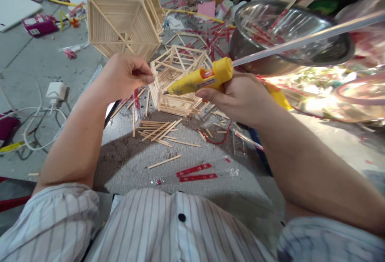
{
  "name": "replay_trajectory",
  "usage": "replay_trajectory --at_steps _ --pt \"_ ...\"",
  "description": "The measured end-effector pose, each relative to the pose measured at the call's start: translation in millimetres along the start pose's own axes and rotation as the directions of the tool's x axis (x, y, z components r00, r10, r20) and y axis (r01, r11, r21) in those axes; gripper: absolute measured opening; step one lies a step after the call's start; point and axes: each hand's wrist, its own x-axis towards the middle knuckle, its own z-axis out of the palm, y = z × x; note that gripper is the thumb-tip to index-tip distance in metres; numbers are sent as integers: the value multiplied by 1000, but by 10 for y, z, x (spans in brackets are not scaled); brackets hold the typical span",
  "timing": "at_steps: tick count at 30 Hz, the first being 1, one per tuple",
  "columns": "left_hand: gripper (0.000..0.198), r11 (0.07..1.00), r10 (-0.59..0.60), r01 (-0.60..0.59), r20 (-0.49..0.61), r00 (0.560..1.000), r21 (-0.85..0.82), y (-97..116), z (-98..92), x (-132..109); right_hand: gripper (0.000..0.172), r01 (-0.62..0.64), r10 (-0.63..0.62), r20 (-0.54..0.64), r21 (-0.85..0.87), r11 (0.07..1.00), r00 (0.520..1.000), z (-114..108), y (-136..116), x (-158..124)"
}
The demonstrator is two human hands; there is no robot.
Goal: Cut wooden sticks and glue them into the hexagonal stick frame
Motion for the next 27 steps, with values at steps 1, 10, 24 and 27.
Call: replay_trajectory --at_steps 1,10,24,27 --pt "6 1000 -6 6 5 1000 -1 2 -1 -1 35 -8 8 -1 18 1000 1000 1 -1 -1" --pt "11 998 43 -44 23 999 41 -84 10 14 30 -38 39 -7 97 995 999 13 -6 13" --pt "13 996 21 -23 24 999 85 -108 29 26 39 -42 42 20 -27 999 999 5 -59 24" --pt "13 997 32 -33 23 999 73 -169 34 44 37 -46 48 30 -69 997 998 2 -65 22"
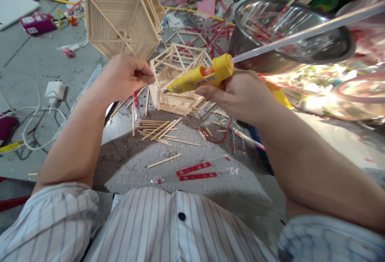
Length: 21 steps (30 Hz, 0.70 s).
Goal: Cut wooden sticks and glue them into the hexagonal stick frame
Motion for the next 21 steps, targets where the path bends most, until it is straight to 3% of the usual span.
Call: replay_trajectory --at_steps 4,12,21 --pt "13 1000 -1 1 -11 1000 -15 -54 6 13 38 4 -4 4 -18 1000 1000 -9 -3 -5" --pt "10 1000 -4 4 -4 1000 15 34 -1 -9 37 36 -34 -34 51 998 999 -12 81 -27" --pt "14 996 38 -38 2 999 75 82 -11 -14 59 35 -44 -42 -201 979 998 -47 -9 -42"
